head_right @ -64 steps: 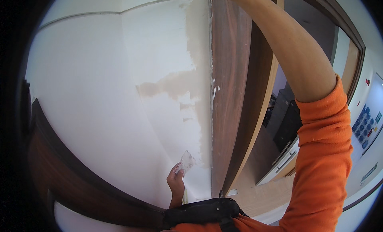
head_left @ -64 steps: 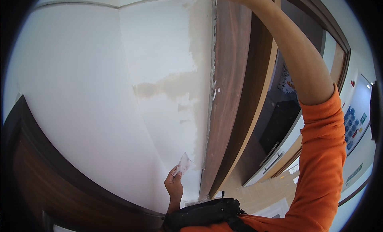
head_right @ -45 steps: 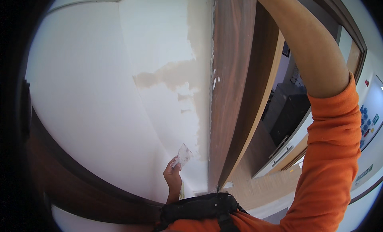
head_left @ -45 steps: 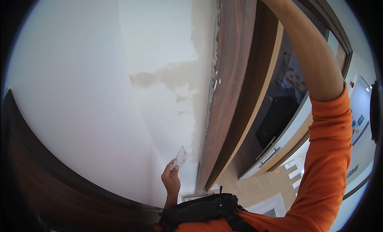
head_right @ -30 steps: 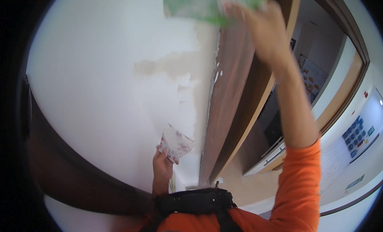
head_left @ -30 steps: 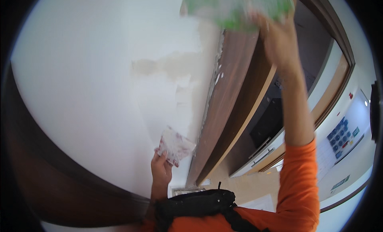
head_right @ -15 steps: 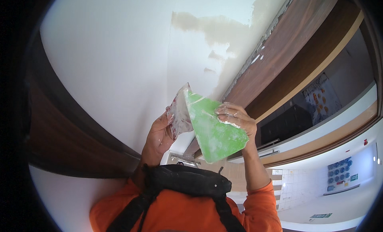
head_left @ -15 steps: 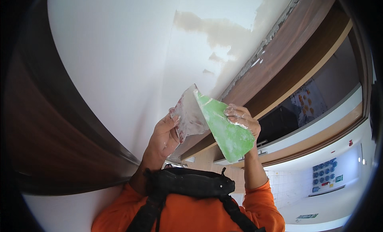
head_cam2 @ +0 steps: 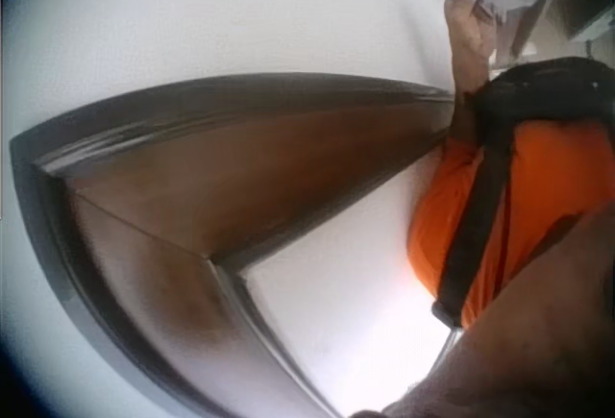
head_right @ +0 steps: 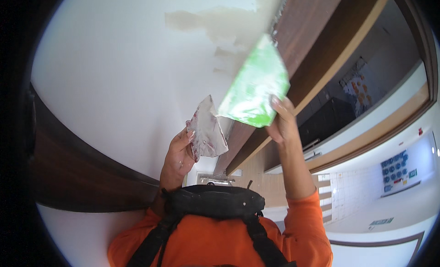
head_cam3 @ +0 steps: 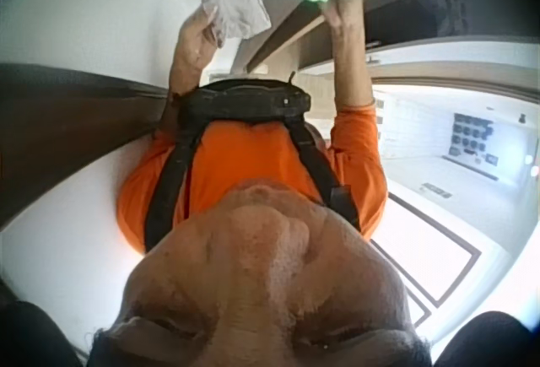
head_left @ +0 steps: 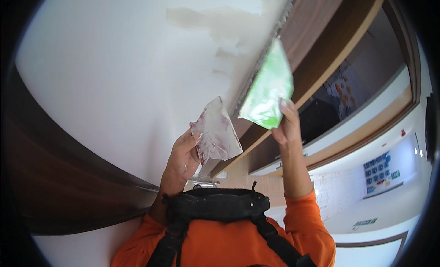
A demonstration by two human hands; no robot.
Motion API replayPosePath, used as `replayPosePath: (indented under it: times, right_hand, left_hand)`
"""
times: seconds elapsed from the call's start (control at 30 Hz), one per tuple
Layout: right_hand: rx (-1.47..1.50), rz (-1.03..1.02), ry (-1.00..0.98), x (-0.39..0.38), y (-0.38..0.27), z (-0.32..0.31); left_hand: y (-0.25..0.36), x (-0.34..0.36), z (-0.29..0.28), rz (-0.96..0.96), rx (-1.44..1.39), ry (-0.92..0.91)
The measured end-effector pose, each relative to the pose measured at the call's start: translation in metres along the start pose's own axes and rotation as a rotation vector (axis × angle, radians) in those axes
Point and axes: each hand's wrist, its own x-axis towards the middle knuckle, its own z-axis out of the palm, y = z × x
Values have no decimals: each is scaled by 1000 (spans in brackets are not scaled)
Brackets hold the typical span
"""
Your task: The person stands on a ladder and uses a green plastic scraper to apply white wall compound to a vertical wall surface. They repeatedly scoop compound from a container and spread it along the wall, smoothing the surface.
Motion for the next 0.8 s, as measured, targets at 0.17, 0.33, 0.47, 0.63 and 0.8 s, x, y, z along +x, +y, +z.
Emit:
replayPosePath:
  times: [0.17,0.33,0.47,0.63,0.8]
  right_hand:
    - [233,295,-177,36,58,-2]
    - [149,303,-130,33,59,-25]
    - [-366,90,119,11,28,-38]
    - [-310,87,389,-35,4,6]
    - [-127,413,221,-55,35,33]
  left_hand:
    - [12,2,-4,-129,-8,-103]
    - [6,6,-16,-67,-64,-94]
    - [13,6,18,182,11,65]
    - [-2,18,-23,672,563,348]
    - [-6,24,-30,841,917,397]
